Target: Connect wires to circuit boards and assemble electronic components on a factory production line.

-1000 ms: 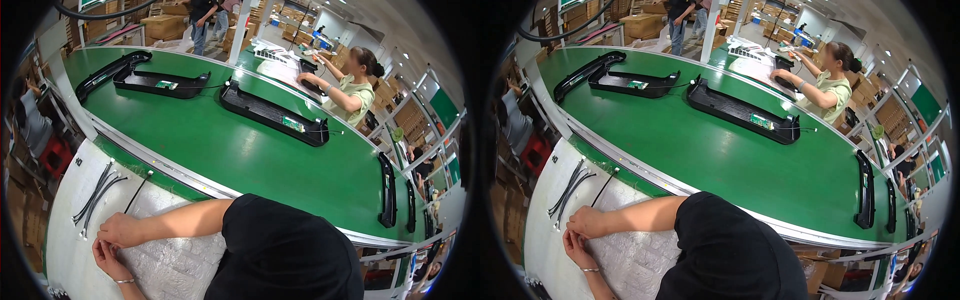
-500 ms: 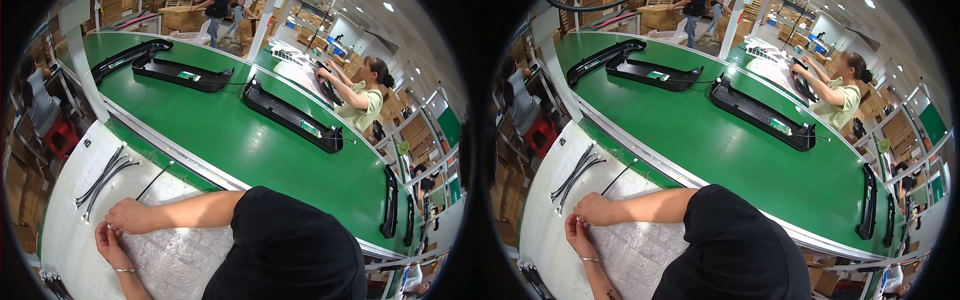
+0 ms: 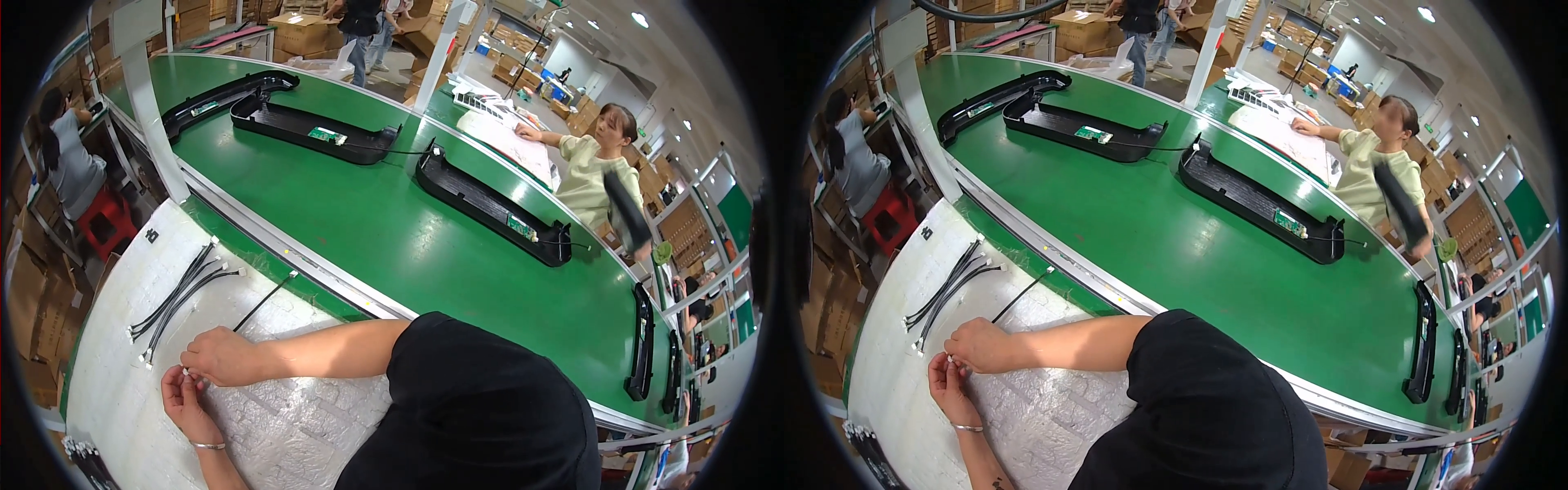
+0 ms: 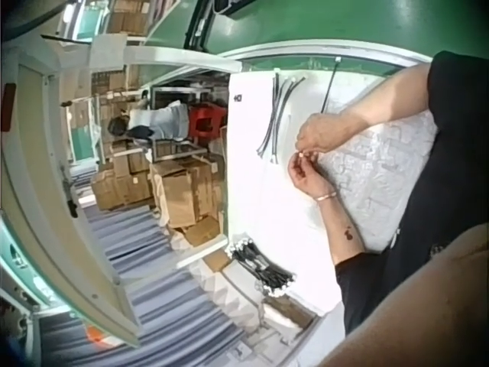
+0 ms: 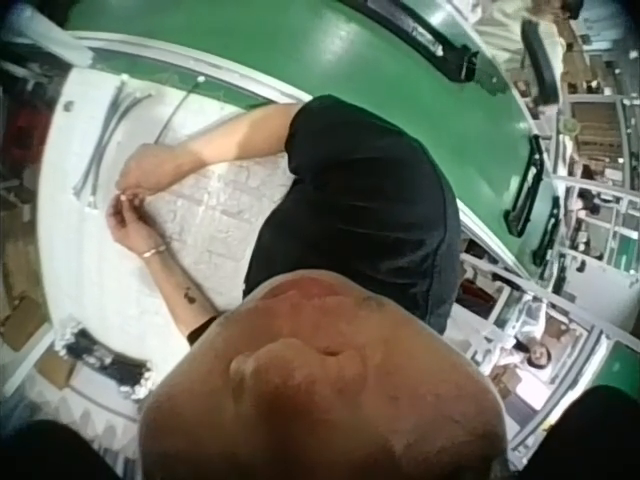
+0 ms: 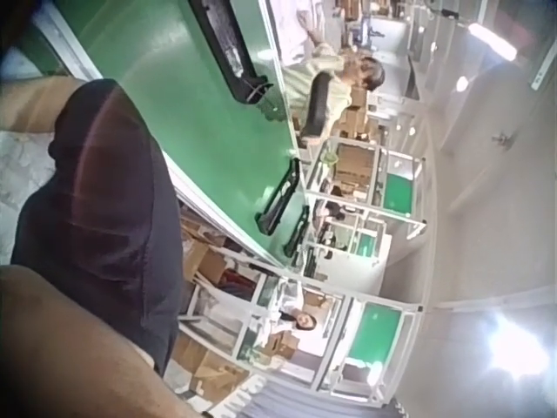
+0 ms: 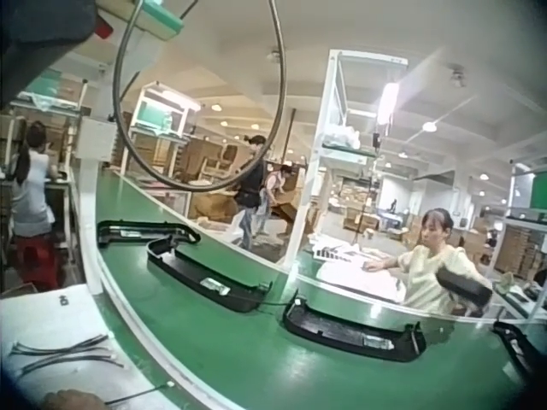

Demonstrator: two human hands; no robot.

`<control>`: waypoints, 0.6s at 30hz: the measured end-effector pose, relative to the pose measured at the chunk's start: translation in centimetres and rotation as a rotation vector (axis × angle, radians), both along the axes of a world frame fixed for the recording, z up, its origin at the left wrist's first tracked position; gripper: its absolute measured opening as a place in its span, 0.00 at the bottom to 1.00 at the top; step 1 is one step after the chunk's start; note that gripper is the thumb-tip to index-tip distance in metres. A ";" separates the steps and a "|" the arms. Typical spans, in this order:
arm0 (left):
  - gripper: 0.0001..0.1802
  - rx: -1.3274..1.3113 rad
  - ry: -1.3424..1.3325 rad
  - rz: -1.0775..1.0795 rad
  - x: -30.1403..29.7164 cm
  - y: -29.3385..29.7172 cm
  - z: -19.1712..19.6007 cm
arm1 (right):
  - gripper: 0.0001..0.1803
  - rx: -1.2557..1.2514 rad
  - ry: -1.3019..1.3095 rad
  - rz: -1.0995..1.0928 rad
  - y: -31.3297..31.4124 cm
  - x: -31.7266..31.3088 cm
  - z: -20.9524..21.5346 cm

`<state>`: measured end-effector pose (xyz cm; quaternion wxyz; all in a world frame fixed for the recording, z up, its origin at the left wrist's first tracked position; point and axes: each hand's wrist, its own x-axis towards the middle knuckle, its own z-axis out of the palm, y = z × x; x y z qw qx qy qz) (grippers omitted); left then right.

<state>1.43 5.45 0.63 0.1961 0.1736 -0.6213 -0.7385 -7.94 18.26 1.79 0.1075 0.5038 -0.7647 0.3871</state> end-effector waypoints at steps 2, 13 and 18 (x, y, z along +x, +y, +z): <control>0.09 0.019 -0.009 -0.003 0.1 0.1 0.3 | 0.08 -0.011 0.001 0.002 0.0 0.1 0.1; 0.09 0.027 -0.026 -0.013 0.1 0.2 0.6 | 0.08 0.038 0.005 0.004 0.2 0.1 0.4; 0.08 0.105 0.014 -0.020 0.0 -0.4 0.1 | 0.08 0.028 -0.005 0.034 0.0 -0.2 0.2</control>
